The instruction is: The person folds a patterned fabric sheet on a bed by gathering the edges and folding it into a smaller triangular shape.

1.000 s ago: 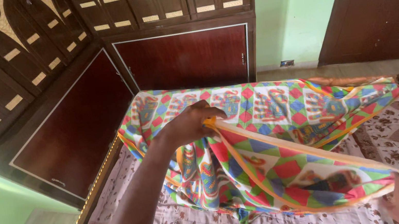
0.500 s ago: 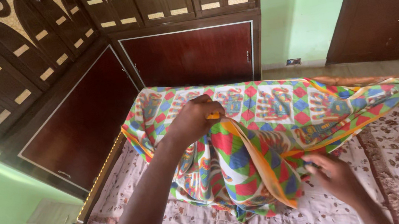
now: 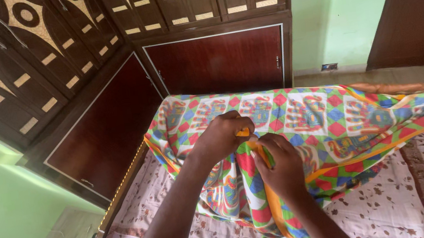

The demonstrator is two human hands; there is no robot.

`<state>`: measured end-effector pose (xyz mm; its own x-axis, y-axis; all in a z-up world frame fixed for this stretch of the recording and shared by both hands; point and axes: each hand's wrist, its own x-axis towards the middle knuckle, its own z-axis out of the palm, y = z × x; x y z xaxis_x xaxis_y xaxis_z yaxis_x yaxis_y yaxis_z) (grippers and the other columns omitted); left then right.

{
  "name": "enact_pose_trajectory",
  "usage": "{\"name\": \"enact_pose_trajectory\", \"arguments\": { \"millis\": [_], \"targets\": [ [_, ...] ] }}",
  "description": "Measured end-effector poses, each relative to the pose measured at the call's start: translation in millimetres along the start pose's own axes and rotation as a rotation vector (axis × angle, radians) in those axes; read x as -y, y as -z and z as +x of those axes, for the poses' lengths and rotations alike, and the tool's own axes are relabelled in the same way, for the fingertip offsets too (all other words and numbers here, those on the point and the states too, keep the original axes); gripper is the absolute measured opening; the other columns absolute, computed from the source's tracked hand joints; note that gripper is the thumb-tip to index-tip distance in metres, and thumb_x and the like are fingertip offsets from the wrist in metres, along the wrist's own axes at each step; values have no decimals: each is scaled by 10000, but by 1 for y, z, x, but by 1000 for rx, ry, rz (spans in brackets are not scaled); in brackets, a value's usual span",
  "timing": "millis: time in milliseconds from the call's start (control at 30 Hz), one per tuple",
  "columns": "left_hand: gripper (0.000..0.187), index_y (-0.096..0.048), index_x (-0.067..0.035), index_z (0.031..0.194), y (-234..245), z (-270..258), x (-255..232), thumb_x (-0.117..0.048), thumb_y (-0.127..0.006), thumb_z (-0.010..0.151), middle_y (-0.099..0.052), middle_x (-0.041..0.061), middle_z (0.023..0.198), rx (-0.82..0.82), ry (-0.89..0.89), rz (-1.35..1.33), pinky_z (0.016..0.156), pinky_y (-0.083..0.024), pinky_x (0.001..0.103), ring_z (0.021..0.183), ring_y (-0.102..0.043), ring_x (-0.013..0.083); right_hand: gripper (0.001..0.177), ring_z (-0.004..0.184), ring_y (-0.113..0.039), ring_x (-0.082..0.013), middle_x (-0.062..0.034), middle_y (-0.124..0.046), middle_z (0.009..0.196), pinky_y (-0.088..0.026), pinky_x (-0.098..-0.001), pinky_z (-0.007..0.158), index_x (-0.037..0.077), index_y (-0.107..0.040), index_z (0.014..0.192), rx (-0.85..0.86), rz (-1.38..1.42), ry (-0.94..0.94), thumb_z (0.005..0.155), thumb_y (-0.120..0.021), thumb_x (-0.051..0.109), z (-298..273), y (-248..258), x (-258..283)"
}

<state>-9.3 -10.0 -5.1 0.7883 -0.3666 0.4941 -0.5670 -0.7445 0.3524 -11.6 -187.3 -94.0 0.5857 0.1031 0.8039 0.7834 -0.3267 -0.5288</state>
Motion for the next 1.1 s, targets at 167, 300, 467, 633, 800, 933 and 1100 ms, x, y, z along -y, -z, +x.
{"name": "enact_pose_trajectory", "arguments": {
  "millis": [167, 300, 467, 633, 800, 933, 1100],
  "targets": [
    [196, -703, -113, 950, -5, 0, -2, -127, -837, 808, -670, 105, 893, -10, 19, -8, 722, -561, 407, 833, -701, 305, 263, 924, -704, -306, -94, -704, 1008, -549, -385, 790, 52, -662, 1016, 8, -65, -109, 799, -806, 89, -8, -7, -11],
    [193, -703, -107, 941, -9, 2, -3, -116, -833, 798, -669, 104, 907, -34, 14, -15, 717, -562, 400, 826, -699, 306, 207, 890, -722, -280, -109, -709, 993, -559, -360, 774, 40, -657, 990, 11, 53, -154, 820, -775, 55, -9, -11, -19],
    [185, -705, -99, 935, -13, 3, -5, -119, -835, 805, -654, 105, 906, -61, 30, -40, 701, -559, 396, 803, -690, 301, 223, 894, -734, -256, -127, -717, 1017, -570, -348, 773, 7, -659, 1091, -10, 150, -142, 869, -682, 8, -6, -17, -28],
    [188, -704, -104, 945, -12, 1, -10, -127, -828, 806, -659, 93, 919, -67, 75, -46, 689, -569, 375, 794, -698, 279, 260, 849, -717, -265, -152, -679, 996, -562, -357, 750, -3, -631, 1156, 43, 246, -102, 899, -668, 15, -9, -17, -27],
    [221, -697, -93, 974, -9, -6, -13, -41, -807, 790, -687, 102, 971, -48, 51, -23, 749, -571, 401, 896, -702, 312, 177, 871, -706, -292, -157, -689, 978, -552, -359, 754, 8, -620, 1037, 0, 167, -35, 888, -712, 35, -11, -17, -28],
    [435, -693, -77, 1136, -3, -14, -9, 107, -705, 742, -705, 130, 1092, -59, -9, 29, 825, -575, 413, 993, -694, 341, 80, 850, -739, -252, -107, -750, 925, -566, -357, 731, 50, -703, 959, -85, 90, -81, 889, -697, 14, -9, -3, -25],
    [418, -734, -92, 1050, 0, -22, -12, 137, -684, 703, -718, 106, 1017, 6, 46, 31, 818, -569, 407, 974, -701, 325, 188, 862, -701, -301, -127, -742, 956, -567, -405, 739, 42, -737, 1039, -4, -50, 8, 854, -723, 8, 2, 9, -13]
  ]
}}
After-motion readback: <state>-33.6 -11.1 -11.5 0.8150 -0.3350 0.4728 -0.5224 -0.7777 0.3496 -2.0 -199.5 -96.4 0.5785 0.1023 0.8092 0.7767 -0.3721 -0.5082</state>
